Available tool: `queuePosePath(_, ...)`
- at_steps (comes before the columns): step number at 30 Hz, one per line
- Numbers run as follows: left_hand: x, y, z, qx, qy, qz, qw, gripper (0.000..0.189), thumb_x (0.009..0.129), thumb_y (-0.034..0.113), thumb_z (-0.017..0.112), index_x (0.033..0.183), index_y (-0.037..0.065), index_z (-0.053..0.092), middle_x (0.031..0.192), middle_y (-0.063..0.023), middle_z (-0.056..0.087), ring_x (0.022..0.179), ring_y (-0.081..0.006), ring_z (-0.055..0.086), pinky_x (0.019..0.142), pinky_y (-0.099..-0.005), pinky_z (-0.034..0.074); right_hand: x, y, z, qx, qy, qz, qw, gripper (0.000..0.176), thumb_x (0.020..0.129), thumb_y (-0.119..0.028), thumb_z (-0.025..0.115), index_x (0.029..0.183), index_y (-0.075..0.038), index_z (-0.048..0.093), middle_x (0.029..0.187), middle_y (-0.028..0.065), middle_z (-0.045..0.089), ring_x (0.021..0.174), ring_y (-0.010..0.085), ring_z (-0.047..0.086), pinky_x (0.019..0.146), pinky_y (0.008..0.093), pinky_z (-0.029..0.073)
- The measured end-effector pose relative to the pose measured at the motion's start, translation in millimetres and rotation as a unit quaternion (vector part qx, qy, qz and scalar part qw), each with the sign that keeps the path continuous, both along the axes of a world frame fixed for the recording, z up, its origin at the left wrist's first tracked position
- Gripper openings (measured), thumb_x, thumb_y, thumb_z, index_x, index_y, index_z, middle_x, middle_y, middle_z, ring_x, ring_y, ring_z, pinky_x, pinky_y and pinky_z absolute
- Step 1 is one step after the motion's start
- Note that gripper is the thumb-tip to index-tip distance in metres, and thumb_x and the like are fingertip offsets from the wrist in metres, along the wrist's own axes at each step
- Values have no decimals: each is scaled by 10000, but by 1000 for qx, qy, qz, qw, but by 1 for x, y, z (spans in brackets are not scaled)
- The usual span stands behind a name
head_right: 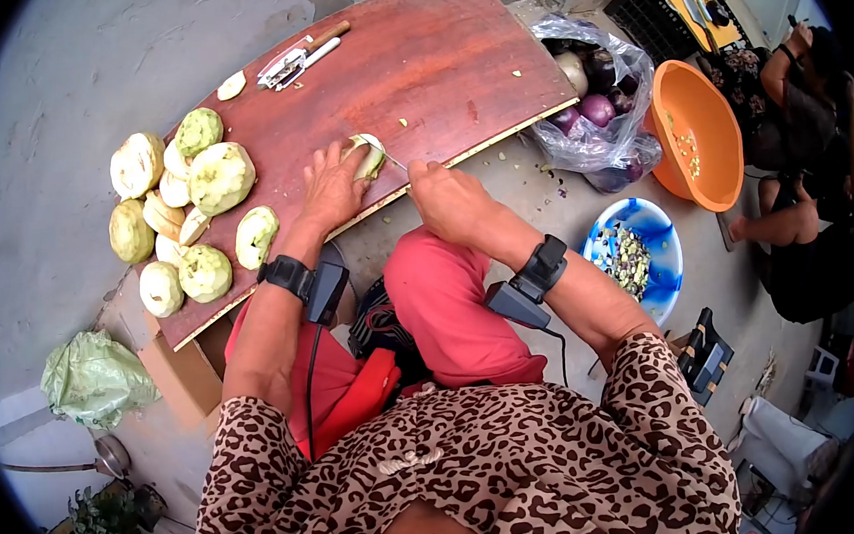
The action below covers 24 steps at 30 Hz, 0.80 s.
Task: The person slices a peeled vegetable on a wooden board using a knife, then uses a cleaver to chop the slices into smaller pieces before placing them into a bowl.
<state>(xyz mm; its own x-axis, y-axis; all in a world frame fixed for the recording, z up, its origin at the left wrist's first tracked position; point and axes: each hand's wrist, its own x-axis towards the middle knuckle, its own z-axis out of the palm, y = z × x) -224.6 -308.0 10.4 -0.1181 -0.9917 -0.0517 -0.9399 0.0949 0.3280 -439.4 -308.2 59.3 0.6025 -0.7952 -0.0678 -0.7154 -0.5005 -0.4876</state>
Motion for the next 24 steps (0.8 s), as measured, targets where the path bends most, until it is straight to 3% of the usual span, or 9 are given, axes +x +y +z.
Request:
queuePosePath(8, -2, 0, -2, -7, -4, 2, 1000, 543, 807, 164, 684, 1328, 178, 537, 1375, -78, 455, 1186, -291, 418, 927, -450, 348, 10, -12, 8, 8, 50, 39, 998, 208, 930, -130, 518, 904, 67, 459, 756, 319, 621, 740, 488, 623, 667, 525, 507)
queuePosePath(11, -4, 0, -4, -10, -8, 4, 1000, 535, 806, 156, 683, 1322, 176, 542, 1377, -74, 455, 1203, -288, 414, 936, -452, 349, 13, -13, -8, 11, 56, 17, 998, 121, 804, -5, 538, 893, 66, 496, 795, 310, 643, 784, 452, 659, 677, 485, 539)
queuePosePath(14, -4, 1, -6, -27, -14, 2, 1000, 528, 807, 148, 684, 1316, 176, 547, 1385, -70, 454, 1227, -287, 408, 949, -456, 352, 17, -21, -51, 26, 6, -19, 999, 118, 855, -42, 532, 908, 53, 485, 806, 305, 642, 789, 458, 651, 682, 498, 530)
queuePosePath(24, 1, 4, -7, -46, 19, 15, 999, 507, 799, 156, 697, 1278, 120, 536, 1338, -82, 468, 1218, -292, 427, 941, -450, 356, 17, -13, -53, -16, -25, -24, 999, 192, 929, -150, 529, 946, 32, 473, 888, 296, 630, 821, 461, 634, 722, 509, 516)
